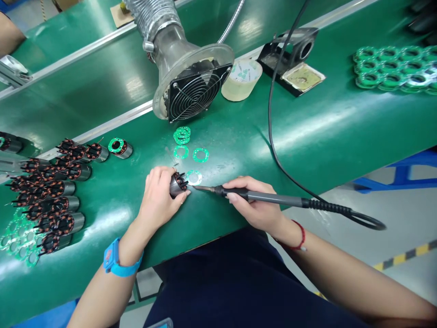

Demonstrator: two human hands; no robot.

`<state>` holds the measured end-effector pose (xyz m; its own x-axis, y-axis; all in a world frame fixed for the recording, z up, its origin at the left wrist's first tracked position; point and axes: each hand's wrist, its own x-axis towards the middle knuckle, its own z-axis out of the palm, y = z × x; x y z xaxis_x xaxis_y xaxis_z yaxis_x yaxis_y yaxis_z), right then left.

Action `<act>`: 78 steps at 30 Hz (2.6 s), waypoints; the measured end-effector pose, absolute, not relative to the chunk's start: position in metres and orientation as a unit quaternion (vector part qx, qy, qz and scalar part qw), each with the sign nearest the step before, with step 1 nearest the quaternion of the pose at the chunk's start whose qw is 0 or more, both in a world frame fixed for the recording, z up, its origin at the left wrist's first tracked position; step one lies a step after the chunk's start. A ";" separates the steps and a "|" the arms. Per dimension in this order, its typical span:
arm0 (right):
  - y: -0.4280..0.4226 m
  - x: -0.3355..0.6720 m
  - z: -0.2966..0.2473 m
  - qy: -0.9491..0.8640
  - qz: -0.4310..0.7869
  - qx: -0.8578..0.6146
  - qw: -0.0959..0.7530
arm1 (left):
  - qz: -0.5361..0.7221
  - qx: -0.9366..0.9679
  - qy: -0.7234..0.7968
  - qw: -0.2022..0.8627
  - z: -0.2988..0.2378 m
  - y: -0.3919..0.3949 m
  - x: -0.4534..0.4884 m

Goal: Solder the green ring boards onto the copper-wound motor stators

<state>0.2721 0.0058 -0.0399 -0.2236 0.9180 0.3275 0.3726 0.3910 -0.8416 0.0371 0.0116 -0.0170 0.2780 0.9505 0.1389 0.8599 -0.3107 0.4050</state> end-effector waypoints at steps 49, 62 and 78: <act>0.017 0.249 -0.042 -0.751 0.318 -0.473 0.334 | 0.235 0.711 0.639 0.175 -0.012 0.007 0.046; 0.025 0.209 -0.027 -0.493 0.564 -0.417 0.515 | 0.292 0.641 0.565 0.429 -0.020 0.008 0.032; 0.032 0.205 -0.031 -0.660 0.482 -0.368 0.443 | 0.220 0.730 0.578 0.292 -0.024 0.009 0.042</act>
<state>0.2052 0.0322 -0.0314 -0.3360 0.9132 0.2305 0.0577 0.2642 -0.9627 0.0418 0.0089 -0.0243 0.2353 0.9718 -0.0161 0.7154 -0.1619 0.6797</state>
